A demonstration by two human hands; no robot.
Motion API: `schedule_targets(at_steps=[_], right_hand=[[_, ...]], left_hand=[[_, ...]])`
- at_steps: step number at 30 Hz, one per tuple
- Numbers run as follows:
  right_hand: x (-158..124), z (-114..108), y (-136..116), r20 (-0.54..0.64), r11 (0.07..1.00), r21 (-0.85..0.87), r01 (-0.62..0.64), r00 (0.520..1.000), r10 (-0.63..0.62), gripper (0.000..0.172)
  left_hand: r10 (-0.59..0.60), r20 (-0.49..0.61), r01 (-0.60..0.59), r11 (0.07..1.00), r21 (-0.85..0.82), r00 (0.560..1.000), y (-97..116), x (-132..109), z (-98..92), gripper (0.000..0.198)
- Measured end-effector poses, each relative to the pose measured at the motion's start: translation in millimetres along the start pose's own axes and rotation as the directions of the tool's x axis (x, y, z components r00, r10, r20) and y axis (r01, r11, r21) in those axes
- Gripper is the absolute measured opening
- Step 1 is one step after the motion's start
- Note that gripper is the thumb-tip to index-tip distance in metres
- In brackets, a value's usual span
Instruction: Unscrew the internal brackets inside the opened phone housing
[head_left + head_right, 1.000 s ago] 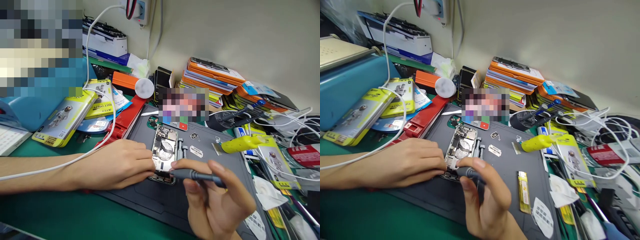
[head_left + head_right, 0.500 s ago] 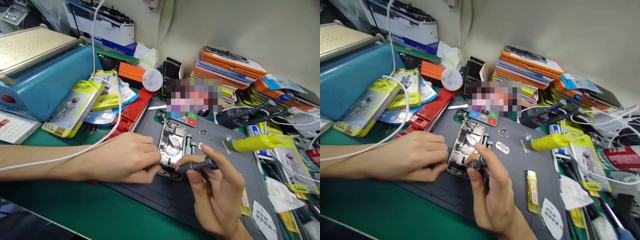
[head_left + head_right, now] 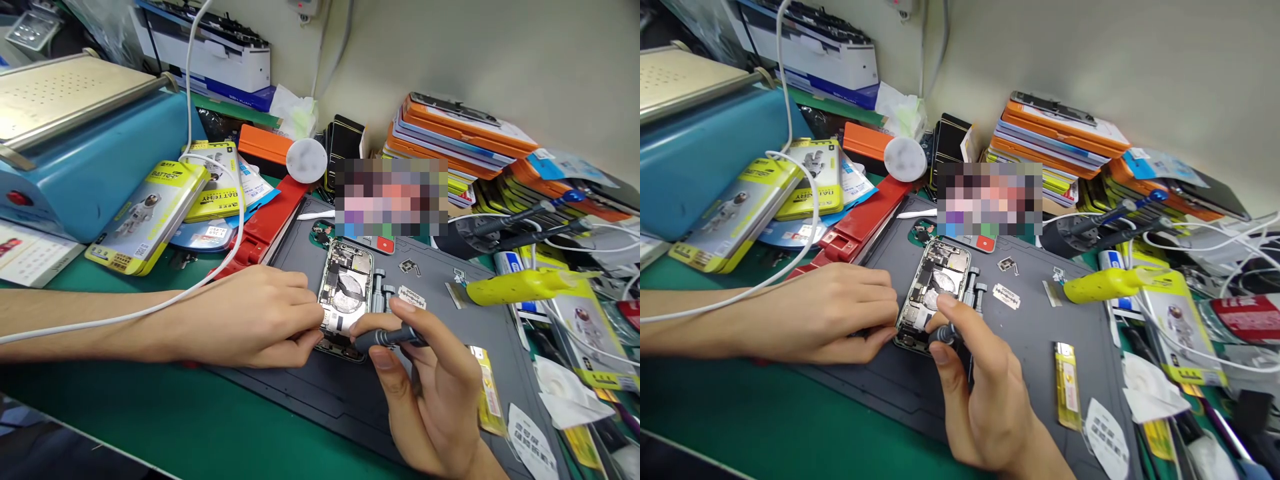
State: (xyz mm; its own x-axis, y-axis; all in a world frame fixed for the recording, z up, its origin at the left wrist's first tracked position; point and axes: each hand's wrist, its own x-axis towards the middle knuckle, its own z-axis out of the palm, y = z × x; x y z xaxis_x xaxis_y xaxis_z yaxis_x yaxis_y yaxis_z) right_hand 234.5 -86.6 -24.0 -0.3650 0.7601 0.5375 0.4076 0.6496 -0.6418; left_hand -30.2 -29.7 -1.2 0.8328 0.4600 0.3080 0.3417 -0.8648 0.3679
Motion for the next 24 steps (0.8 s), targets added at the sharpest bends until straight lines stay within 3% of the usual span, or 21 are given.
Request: schedule_targets(at_steps=[3,7,10,16,24], right_hand=[[4.8,-3.3,-1.1,0.04,0.994,-0.066,0.09,0.995,-0.088,0.064],[16.2,-6.5,-5.8,0.073,0.949,-0.18,0.259,0.966,-0.25,0.045],[21.1,-7.0,-9.0,0.079,0.945,-0.217,0.246,0.969,-0.234,0.041],[19.4,-7.9,-8.0,0.095,0.966,-0.124,0.225,0.972,-0.215,0.065],[14.0,-14.3,-7.4,0.098,0.978,-0.114,0.175,0.981,-0.165,0.079]], left_hand=[[-0.001,0.003,0.001,1.0,-0.019,1.0,0.1,-0.6,-0.2,0.022],[-0.004,0.006,0.004,0.999,-0.033,1.0,0.2,-0.8,-0.6,0.023],[-0.006,0.013,0.006,1.0,-0.028,1.0,-0.1,-0.8,-0.1,0.023],[-0.004,0.012,0.004,1.0,-0.03,1.0,-0.4,-1.6,0.9,0.021],[-0.006,0.03,0.007,0.999,-0.037,1.0,-1.0,-0.8,1.2,0.021]])
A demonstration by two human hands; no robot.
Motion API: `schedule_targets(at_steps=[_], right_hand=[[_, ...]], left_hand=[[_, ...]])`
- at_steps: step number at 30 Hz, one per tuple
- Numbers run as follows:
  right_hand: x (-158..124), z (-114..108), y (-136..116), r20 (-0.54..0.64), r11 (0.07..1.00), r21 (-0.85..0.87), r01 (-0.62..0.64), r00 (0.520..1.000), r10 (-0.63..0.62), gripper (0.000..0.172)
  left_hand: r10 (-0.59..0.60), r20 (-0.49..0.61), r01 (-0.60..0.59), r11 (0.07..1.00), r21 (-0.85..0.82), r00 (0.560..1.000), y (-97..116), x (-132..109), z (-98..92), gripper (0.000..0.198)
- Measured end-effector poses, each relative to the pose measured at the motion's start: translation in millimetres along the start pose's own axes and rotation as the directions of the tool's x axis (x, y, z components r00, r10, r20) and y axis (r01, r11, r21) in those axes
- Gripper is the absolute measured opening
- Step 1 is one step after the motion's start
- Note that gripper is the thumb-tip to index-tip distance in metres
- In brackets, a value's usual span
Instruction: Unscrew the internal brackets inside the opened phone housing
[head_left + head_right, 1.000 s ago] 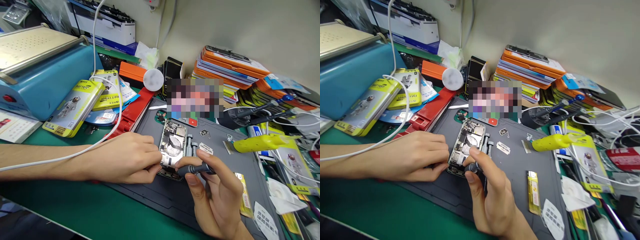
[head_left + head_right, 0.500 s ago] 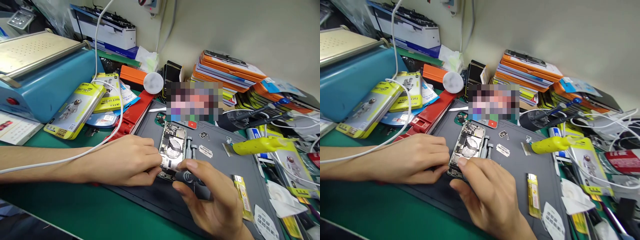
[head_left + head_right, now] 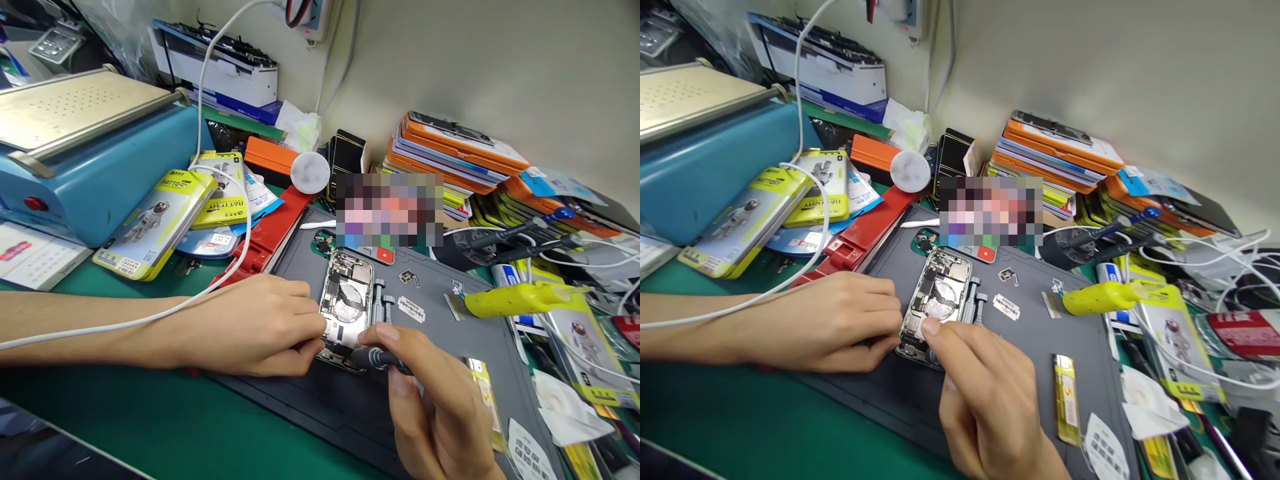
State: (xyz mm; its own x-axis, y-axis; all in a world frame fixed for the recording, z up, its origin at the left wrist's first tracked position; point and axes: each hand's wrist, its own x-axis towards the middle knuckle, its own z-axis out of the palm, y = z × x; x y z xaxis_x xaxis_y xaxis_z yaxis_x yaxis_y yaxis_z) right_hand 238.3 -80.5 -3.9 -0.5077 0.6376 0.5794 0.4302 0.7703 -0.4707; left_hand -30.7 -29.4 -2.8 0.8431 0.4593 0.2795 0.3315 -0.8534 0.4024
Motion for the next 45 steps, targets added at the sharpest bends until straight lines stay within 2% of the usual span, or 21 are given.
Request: schedule_targets(at_steps=[4,8,11,20,24,27,29,31,33,36,41,45], right_hand=[[2.0,-0.3,-3.3,0.02,0.999,-0.046,0.007,1.0,-0.006,0.082],[2.8,0.5,-2.0,-0.045,0.986,-0.147,0.083,0.995,-0.09,0.084],[1.5,0.8,-1.4,-0.073,0.978,-0.189,0.093,0.991,-0.109,0.083],[8.2,3.9,-2.2,-0.039,0.987,-0.144,0.074,0.996,-0.08,0.074],[3.4,7.2,-3.2,-0.07,0.987,-0.145,0.076,0.994,-0.087,0.08],[-2.0,10.2,-8.7,-0.21,0.997,-0.057,-0.043,0.977,0.03,0.073],[-1.2,12.3,-13.1,-0.328,0.969,0.149,-0.199,0.914,0.238,0.066],[3.3,14.2,-16.0,-0.334,0.86,0.404,-0.312,0.825,0.456,0.056],[8.9,16.0,-16.5,-0.263,0.73,0.575,-0.37,0.761,0.593,0.042],[13.3,18.5,-14.2,-0.212,0.655,0.654,-0.379,0.739,0.639,0.033],[12.5,21.6,-12.3,-0.187,0.66,0.65,-0.378,0.762,0.62,0.034],[14.4,23.3,-13.3,-0.199,0.659,0.678,-0.326,0.781,0.591,0.032]], left_hand=[[0.002,0.002,-0.002,1.0,-0.004,1.0,0.6,-0.2,0.4,0.023],[-0.005,0.007,0.005,1.0,-0.008,1.0,0.6,-0.6,0.0,0.025],[-0.015,0.01,0.016,1.0,-0.015,1.0,0.5,-1.2,0.2,0.024],[-0.128,0.05,0.133,0.984,-0.121,0.991,2.3,0.5,-4.5,0.024],[-0.183,0.078,0.196,0.955,-0.224,0.98,2.1,2.5,-10.5,0.018],[-0.227,0.101,0.248,0.877,-0.41,0.969,-3.4,4.6,-13.6,0.014],[-0.28,0.11,0.293,0.783,-0.548,0.954,-8.9,6.4,-14.6,0.012],[-0.331,0.128,0.331,0.687,-0.647,0.935,-14.0,8.0,-15.0,0.01],[-0.361,0.14,0.351,0.627,-0.696,0.922,-17.1,8.8,-15.1,0.01],[-0.364,0.127,0.34,0.614,-0.712,0.923,-18.0,8.4,-15.1,0.008],[-0.359,0.12,0.335,0.628,-0.703,0.926,-16.6,6.8,-15.4,0.01],[-0.359,0.144,0.351,0.617,-0.705,0.922,-17.4,6.6,-15.6,0.011]])
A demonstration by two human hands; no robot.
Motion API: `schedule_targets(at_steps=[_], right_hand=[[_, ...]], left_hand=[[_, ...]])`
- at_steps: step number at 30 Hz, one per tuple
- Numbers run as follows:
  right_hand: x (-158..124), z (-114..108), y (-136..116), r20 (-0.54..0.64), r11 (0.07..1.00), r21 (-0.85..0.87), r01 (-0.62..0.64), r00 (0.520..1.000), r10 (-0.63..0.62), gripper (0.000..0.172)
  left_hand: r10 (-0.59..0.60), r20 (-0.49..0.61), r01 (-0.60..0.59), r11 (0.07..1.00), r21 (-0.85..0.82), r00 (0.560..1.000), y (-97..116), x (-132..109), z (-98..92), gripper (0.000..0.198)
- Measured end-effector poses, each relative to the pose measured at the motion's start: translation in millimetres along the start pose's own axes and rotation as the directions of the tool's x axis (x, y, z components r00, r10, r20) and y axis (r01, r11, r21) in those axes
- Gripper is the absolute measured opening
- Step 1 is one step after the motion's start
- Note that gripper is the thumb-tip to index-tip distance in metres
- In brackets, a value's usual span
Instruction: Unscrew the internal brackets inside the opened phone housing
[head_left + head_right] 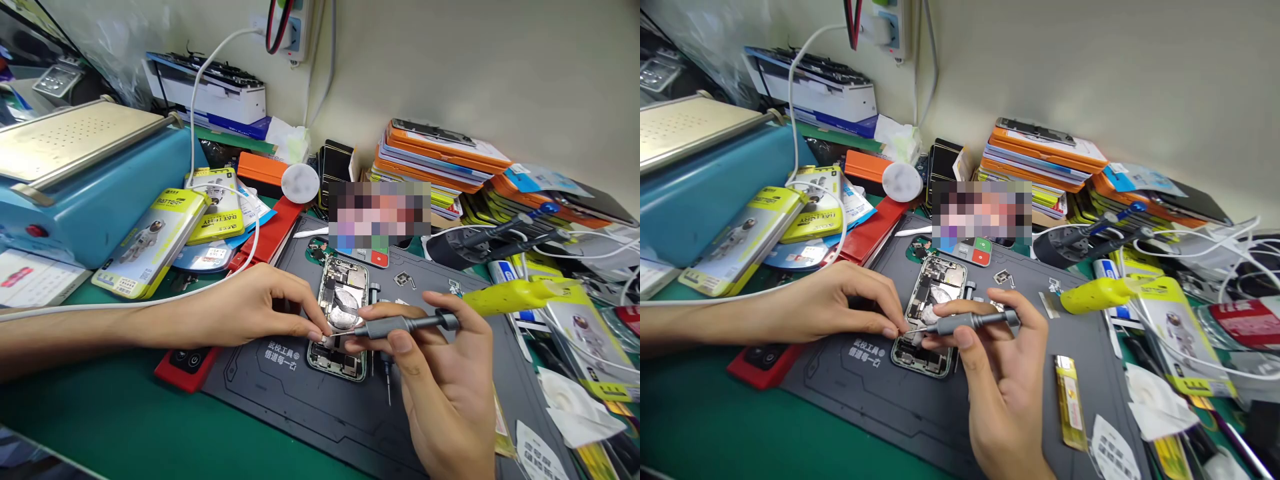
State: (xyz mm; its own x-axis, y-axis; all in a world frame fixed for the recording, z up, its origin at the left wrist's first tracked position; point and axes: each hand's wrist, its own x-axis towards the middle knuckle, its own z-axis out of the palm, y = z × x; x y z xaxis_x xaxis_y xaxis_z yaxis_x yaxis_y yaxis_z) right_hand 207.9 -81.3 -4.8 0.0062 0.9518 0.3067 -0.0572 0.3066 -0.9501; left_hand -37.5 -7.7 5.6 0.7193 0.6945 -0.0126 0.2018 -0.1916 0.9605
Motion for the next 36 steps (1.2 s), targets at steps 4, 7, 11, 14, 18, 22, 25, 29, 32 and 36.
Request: schedule_targets(at_steps=[4,7,11,14,18,22,25,29,32,36], right_hand=[[0.3,0.2,-0.7,0.004,1.0,0.017,0.0,1.0,0.0,0.031],[0.1,-0.8,-0.6,-0.002,1.0,0.006,-0.005,1.0,0.005,0.03],[1.1,-0.3,0.3,0.018,1.0,-0.013,-0.013,1.0,0.013,0.03],[2.2,0.4,0.7,0.02,1.0,-0.021,-0.021,1.0,0.021,0.029],[1.8,0.1,0.5,0.02,1.0,-0.01,-0.015,1.0,0.015,0.03],[0.4,-0.6,0.8,0.017,1.0,-0.019,-0.025,1.0,0.025,0.029],[0.1,-0.9,1.0,0.026,0.999,-0.026,-0.022,0.999,0.022,0.03],[-0.3,-0.1,0.4,0.024,0.999,-0.033,-0.001,1.0,0.001,0.03],[0.2,0.7,0.2,0.025,1.0,-0.021,-0.001,1.0,0.002,0.03],[2.1,0.9,1.0,0.026,1.0,-0.008,-0.02,0.999,0.02,0.029]], left_hand=[[-0.008,0.016,0.008,1.0,-0.003,1.0,0.3,0.2,-0.8,0.012],[-0.009,0.019,0.009,1.0,0.005,1.0,1.0,0.2,-1.0,0.012],[0.0,0.028,0.0,1.0,0.017,1.0,0.8,0.1,-1.0,0.012],[-0.003,0.034,0.002,1.0,0.019,0.999,0.6,0.4,-1.2,0.013],[0.005,0.037,-0.007,0.999,0.054,0.999,2.6,0.4,-1.8,0.015],[-0.003,0.043,-0.001,0.996,0.09,0.999,3.6,-0.5,-1.9,0.02],[-0.01,0.039,0.007,0.996,0.088,0.999,3.1,-0.6,-1.7,0.021],[-0.019,0.04,0.016,0.997,0.07,0.999,3.2,0.3,-2.0,0.022],[-0.02,0.043,0.018,0.999,0.05,0.999,3.1,0.5,-2.3,0.021],[-0.023,0.039,0.022,0.999,0.031,0.999,1.4,0.2,-2.4,0.02]])
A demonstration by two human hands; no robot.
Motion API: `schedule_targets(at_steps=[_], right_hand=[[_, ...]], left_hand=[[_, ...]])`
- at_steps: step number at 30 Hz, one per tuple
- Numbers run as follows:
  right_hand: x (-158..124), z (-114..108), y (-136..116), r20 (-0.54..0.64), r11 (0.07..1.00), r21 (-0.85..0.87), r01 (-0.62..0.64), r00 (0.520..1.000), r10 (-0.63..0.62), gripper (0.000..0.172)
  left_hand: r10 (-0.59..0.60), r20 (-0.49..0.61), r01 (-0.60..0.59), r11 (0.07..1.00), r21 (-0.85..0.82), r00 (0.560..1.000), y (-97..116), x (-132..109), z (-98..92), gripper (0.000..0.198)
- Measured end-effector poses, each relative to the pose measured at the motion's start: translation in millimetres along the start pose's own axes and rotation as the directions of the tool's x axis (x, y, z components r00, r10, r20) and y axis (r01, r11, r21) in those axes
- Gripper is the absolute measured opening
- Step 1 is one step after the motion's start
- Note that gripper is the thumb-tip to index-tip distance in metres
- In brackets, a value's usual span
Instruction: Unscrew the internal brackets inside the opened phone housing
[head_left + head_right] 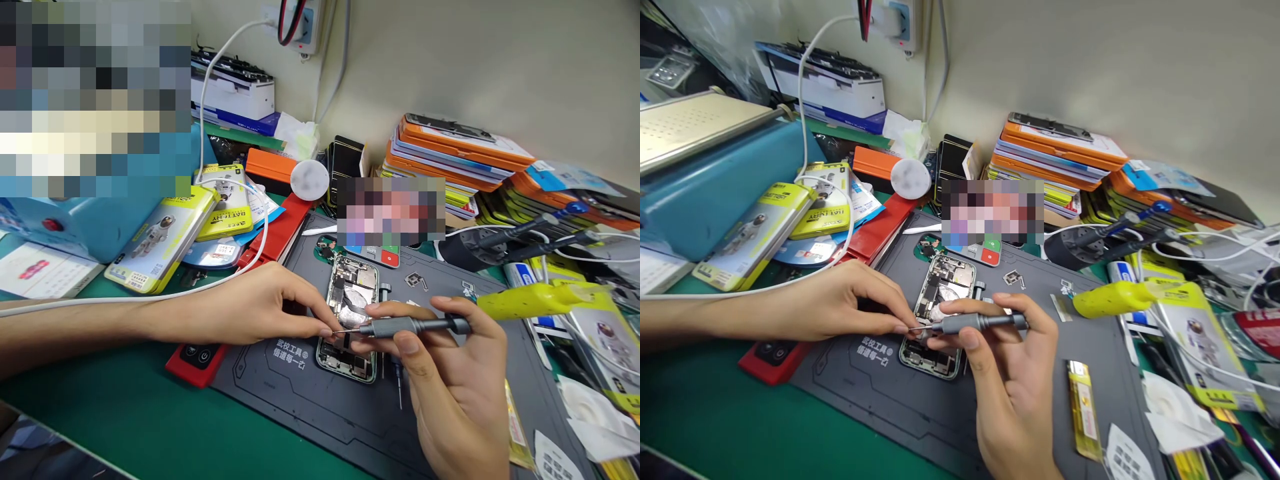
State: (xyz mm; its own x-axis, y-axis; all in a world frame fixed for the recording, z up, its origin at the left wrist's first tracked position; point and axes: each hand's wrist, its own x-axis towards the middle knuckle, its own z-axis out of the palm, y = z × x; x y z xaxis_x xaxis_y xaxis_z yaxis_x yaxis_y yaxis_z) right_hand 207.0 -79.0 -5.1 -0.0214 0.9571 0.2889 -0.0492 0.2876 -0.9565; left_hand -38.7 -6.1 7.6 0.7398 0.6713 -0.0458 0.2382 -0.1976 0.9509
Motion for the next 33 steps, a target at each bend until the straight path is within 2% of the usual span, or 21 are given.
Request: schedule_targets(at_steps=[24,30,33], right_hand=[[2.6,-3.5,2.4,0.032,0.99,0.078,-0.12,0.993,0.117,0.028],[4.1,-1.4,-1.7,-0.012,0.973,0.077,-0.217,0.976,0.219,0.031],[3.6,-0.5,-2.8,-0.02,0.973,0.072,-0.219,0.975,0.221,0.033]], left_hand=[[0.029,0.009,-0.029,0.999,-0.029,1.0,-2.9,1.0,1.3,0.018],[0.0,0.042,0.002,0.998,-0.06,0.999,-5.8,0.9,0.4,0.019],[0.0,0.045,0.002,0.999,-0.05,0.999,-6.4,0.6,0.1,0.019]])
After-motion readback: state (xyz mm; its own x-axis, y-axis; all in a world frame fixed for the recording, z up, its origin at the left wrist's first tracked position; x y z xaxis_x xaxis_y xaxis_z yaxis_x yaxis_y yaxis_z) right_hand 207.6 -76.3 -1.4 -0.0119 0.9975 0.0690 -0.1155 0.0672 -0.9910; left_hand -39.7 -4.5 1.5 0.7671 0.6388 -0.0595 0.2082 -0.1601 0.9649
